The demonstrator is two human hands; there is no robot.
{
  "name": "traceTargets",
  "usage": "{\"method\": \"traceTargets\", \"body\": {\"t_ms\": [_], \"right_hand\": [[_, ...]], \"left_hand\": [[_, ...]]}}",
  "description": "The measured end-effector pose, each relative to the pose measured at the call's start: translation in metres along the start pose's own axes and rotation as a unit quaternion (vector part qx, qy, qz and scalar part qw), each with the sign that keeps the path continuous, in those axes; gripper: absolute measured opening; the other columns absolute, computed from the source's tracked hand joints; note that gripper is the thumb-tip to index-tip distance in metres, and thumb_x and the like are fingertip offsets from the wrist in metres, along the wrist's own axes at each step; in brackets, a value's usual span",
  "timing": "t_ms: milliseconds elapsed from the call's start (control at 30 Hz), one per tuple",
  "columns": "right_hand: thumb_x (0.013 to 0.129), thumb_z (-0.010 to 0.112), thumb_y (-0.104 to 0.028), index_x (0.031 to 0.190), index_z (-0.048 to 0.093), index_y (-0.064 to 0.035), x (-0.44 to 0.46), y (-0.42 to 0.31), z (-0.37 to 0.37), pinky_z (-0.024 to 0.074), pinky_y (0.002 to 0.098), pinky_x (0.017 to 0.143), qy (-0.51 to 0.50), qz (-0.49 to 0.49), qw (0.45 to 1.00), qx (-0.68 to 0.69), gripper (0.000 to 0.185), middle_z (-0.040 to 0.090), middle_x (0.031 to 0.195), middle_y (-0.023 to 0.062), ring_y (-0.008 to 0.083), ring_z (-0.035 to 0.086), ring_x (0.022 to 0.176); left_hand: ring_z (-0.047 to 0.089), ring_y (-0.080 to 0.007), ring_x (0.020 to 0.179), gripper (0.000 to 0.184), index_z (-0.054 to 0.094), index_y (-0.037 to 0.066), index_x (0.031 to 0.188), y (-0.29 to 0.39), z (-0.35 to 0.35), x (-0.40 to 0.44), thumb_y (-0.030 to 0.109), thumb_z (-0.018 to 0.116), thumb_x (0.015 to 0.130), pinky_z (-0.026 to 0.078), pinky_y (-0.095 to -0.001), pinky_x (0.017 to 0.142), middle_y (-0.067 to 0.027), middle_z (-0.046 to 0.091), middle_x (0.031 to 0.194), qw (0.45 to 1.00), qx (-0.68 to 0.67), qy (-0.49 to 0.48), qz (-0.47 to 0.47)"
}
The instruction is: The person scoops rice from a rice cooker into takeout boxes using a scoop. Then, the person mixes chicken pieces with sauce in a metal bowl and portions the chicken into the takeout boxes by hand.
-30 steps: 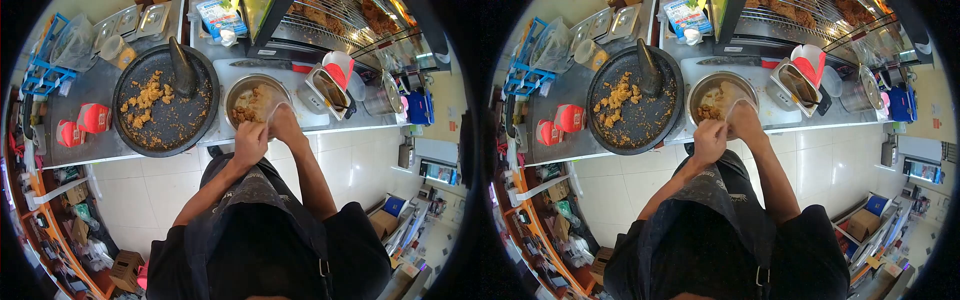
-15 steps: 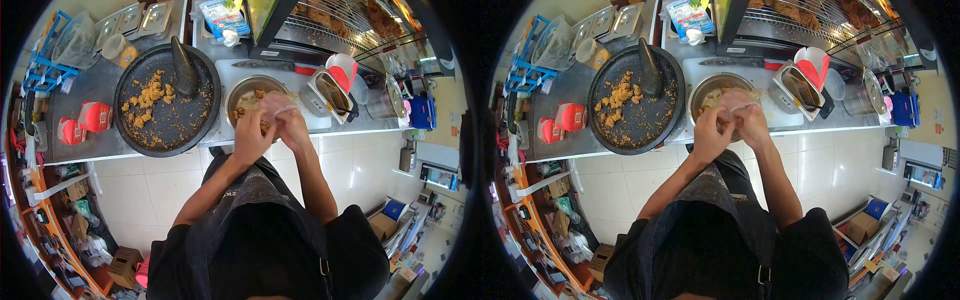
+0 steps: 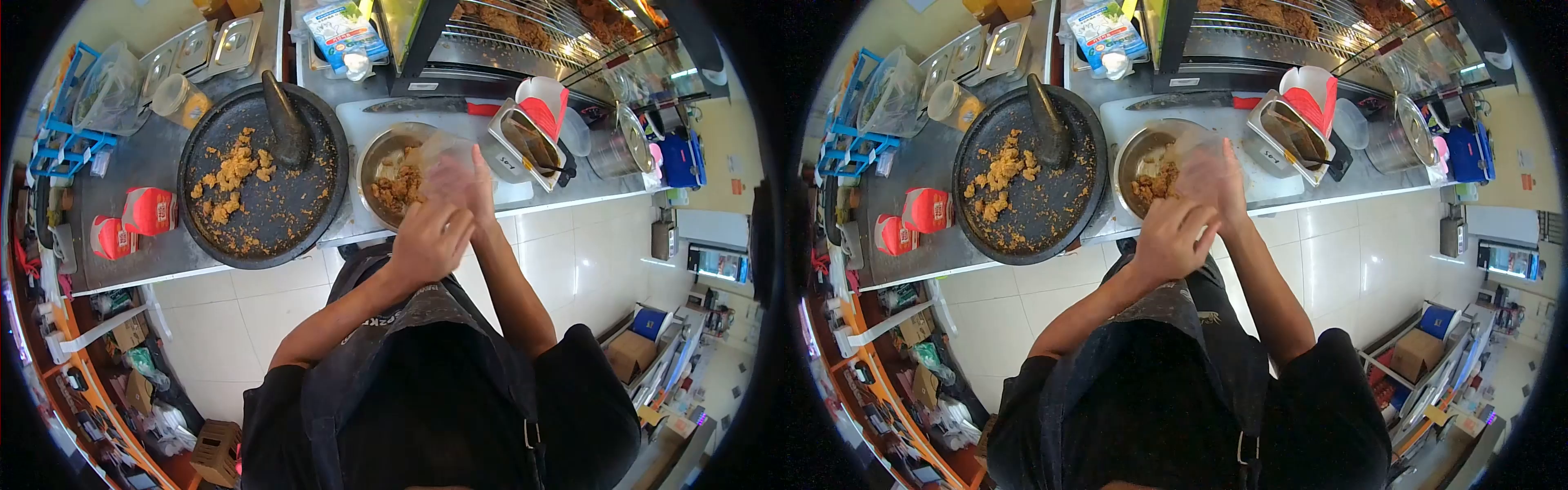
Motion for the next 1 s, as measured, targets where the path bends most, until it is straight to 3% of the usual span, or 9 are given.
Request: {"method": "traceTargets", "body": {"t_ms": [33, 133, 233, 400, 467, 533, 733, 833, 1000], "right_hand": [[0.097, 0.044, -0.059, 0.122, 0.054, -0.0004, -0.003, -0.001, 0.006, 0.0489, 0.0338, 0.087, -0.018, 0.031, 0.996, 0.084, 0.064, 0.062, 0.103, 0.009, 0.0214, 0.06, 0.097], [0.096, 0.04, -0.062, 0.127, 0.051, 0.0007, -0.024, 0.001, 0.015, 0.0443, 0.0359, 0.097, 0.151, 0.038, 0.986, 0.056, 0.07, 0.06, 0.112, 0.0115, 0.0235, 0.056, 0.106], [0.098, 0.043, -0.052, 0.13, 0.047, 0.002, -0.022, 0.01, 0.006, 0.04, 0.0372, 0.102, 0.069, 0.029, 0.995, 0.067, 0.064, 0.058, 0.117, 0.0141, 0.0254, 0.053, 0.113], [0.089, 0.055, -0.015, 0.128, 0.05, 0.0035, -0.019, 0.012, -0.013, 0.0448, 0.0332, 0.095, 0.069, -0.106, 0.974, -0.19, 0.043, 0.059, 0.117, 0.0169, 0.0258, 0.058, 0.106], [0.086, 0.056, -0.003, 0.124, 0.051, 0.0023, -0.022, -0.003, -0.007, 0.0457, 0.0321, 0.09, 0.092, -0.172, 0.898, -0.394, 0.039, 0.06, 0.113, 0.0175, 0.0256, 0.059, 0.102], [0.083, 0.057, 0.002, 0.118, 0.055, 0.0005, -0.021, -0.027, 0.004, 0.0477, 0.033, 0.083, 0.128, -0.226, 0.738, -0.623, 0.035, 0.062, 0.11, 0.0184, 0.0255, 0.061, 0.097], [0.084, 0.058, -0.011, 0.097, 0.063, -0.0024, -0.006, -0.019, 0.026, 0.0496, 0.0425, 0.074, 0.012, -0.381, 0.602, -0.701, 0.016, 0.064, 0.088, 0.0167, 0.0354, 0.063, 0.086], [0.084, 0.057, -0.013, 0.095, 0.065, -0.0008, -0.021, -0.002, 0.034, 0.049, 0.0448, 0.077, -0.029, -0.068, 0.605, -0.793, 0.018, 0.063, 0.087, 0.0193, 0.038, 0.061, 0.089], [0.081, 0.059, -0.016, 0.095, 0.067, -0.0014, -0.011, -0.002, 0.062, 0.0485, 0.0438, 0.082, -0.012, -0.195, 0.372, -0.908, 0.022, 0.065, 0.094, 0.0163, 0.0362, 0.062, 0.095]], "left_hand": [[0.058, -0.027, 0.08, 0.027, 0.064, 0.005, 0.096, -0.005, 0.005, -0.002, 0.013, 0.075, 0.073, 0.04, -0.0375, 0.067, -0.0084, 0.061, 0.091, 0.999, 0.013, -0.032, -0.015], [0.057, -0.0273, 0.078, 0.022, 0.064, 0.005, 0.093, -0.022, 0.016, -0.004, 0.014, 0.072, 0.075, 0.041, -0.0384, 0.067, -0.0087, 0.061, 0.089, 0.999, 0.03, -0.002, -0.038], [0.057, -0.0281, 0.075, 0.016, 0.065, 0.004, 0.09, -0.038, 0.026, -0.007, 0.012, 0.069, 0.077, 0.041, -0.039, 0.068, -0.0093, 0.062, 0.082, 0.997, 0.061, -0.024, -0.041], [0.058, -0.0302, 0.072, 0.01, 0.066, 0.003, 0.089, -0.047, 0.021, -0.003, 0.004, 0.066, 0.078, 0.043, -0.0405, 0.068, -0.0107, 0.063, 0.076, 0.999, 0.011, 0.021, -0.047], [0.058, -0.0312, 0.073, 0.01, 0.065, 0.002, 0.088, -0.042, 0.024, -0.007, 0.001, 0.065, 0.078, 0.045, -0.0409, 0.069, -0.0115, 0.064, 0.078, 0.997, -0.022, 0.062, -0.043], [0.059, -0.0321, 0.073, 0.01, 0.065, 0.002, 0.087, -0.045, 0.022, -0.008, 0.0, 0.065, 0.078, 0.046, -0.0412, 0.069, -0.0127, 0.064, 0.08, 0.994, -0.052, 0.071, -0.057], [0.057, -0.0353, 0.072, 0.002, 0.061, 0.001, 0.082, -0.067, 0.027, -0.009, 0.001, 0.061, 0.08, 0.045, -0.044, 0.067, -0.0146, 0.059, 0.076, 0.987, -0.075, 0.079, -0.121], [0.055, -0.0369, 0.072, 0.002, 0.058, 0.001, 0.08, -0.078, 0.022, -0.011, 0.002, 0.06, 0.079, 0.044, -0.0451, 0.067, -0.0153, 0.055, 0.075, 0.981, -0.08, 0.082, -0.159], [0.055, -0.0348, 0.072, 0.001, 0.059, 0.001, 0.082, -0.072, 0.003, 0.001, 0.001, 0.059, 0.081, 0.043, -0.0451, 0.064, -0.0154, 0.056, 0.076, 0.99, -0.02, 0.09, -0.105]]}}
Point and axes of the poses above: each hand's wrist, its own x-axis towards the middle knuckle, its own z-axis out of the palm, y = z × x, the point moved 6 cm from there along x, towards the middle knuckle
